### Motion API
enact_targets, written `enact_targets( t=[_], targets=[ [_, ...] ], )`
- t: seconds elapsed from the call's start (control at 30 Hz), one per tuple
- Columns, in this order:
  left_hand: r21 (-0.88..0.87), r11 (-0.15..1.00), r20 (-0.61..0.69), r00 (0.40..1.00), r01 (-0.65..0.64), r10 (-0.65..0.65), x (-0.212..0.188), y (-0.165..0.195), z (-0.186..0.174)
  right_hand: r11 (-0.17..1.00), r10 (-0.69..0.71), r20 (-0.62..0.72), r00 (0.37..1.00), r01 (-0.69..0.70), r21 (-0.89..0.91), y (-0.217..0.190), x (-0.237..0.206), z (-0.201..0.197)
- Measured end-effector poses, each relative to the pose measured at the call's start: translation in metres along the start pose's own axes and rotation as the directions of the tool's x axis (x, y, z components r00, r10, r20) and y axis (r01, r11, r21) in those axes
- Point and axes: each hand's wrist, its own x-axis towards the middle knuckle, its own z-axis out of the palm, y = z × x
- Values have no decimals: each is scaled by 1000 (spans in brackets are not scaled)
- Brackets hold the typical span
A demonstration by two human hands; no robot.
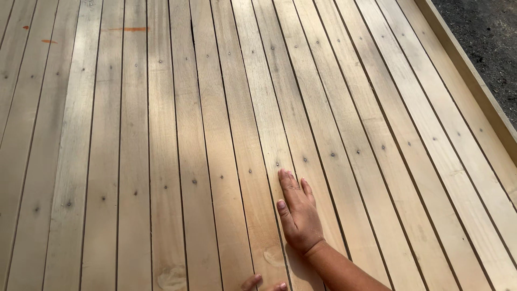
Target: The person sands the surface of a wooden slatted table using a sanding block. They move the block back and forth along the planks and edges, occasionally switching hands. The work continues across the tabletop and along the frame.
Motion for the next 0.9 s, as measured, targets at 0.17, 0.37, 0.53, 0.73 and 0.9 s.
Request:
enact_targets(
  t=[0.17,0.37,0.53,0.73,0.9],
  targets=[
    [-163,977,221,970,138,-101,82,-65,-46,999,-15,-12,1000,15,49,-1,-3,-4],
    [236,771,437,644,591,-627,209,-213,-37,1000,10,3,1000,-10,-19,-10,-4,-5],
    [260,807,436,680,531,-589,193,-203,-33,999,30,-10,999,-31,-40,-16,-1,-5],
    [-72,976,289,941,204,-175,54,-62,-75,997,23,-15,1000,-24,-75,-13,2,-2],
    [-117,990,123,988,-82,96,-67,-22,-53,986,-16,2,1000,16,-167,-11,2,2]
  ],
)
